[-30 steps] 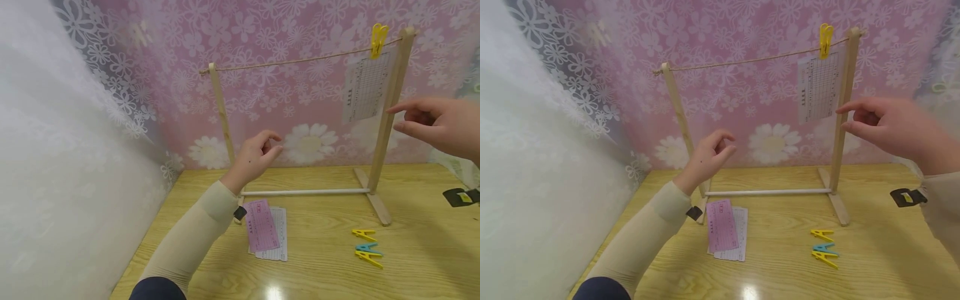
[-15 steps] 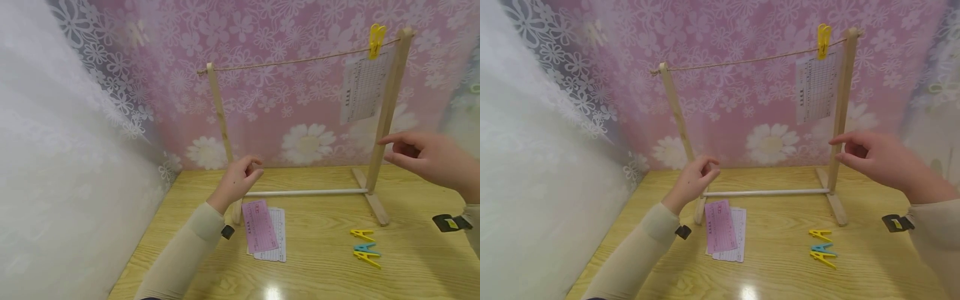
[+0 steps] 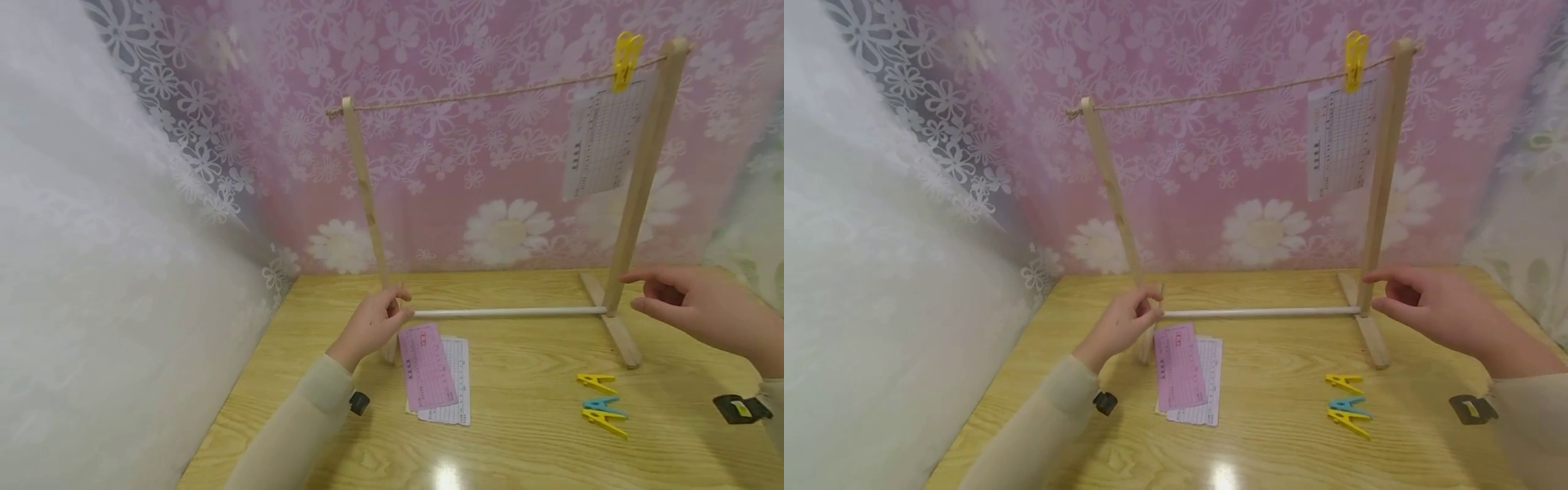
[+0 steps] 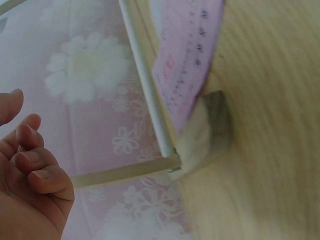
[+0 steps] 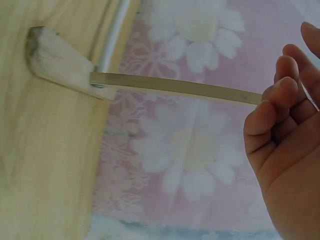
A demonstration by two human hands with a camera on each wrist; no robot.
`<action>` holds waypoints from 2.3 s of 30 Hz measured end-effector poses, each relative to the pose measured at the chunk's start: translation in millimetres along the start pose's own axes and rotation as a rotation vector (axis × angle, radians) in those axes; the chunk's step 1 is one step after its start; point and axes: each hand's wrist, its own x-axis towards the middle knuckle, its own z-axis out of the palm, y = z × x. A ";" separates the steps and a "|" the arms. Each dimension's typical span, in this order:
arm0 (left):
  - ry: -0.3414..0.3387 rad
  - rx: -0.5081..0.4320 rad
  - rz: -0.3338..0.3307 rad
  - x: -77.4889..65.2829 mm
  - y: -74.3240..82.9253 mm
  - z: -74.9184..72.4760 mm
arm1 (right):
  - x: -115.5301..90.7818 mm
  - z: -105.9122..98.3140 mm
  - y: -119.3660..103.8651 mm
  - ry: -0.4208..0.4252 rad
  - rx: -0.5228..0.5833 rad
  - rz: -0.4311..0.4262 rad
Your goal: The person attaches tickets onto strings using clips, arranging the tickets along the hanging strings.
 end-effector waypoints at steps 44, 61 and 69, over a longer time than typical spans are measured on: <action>-0.375 0.167 -0.203 18.2 -63.1 26.5 | -35.3 91.3 21.9 -0.547 0.193 0.012; -0.377 0.127 -0.197 16.5 -69.8 29.2 | -47.2 84.6 36.2 -0.543 0.172 0.012; -0.394 0.092 -0.190 17.5 -73.2 33.6 | -52.6 83.8 48.4 -0.565 0.098 0.032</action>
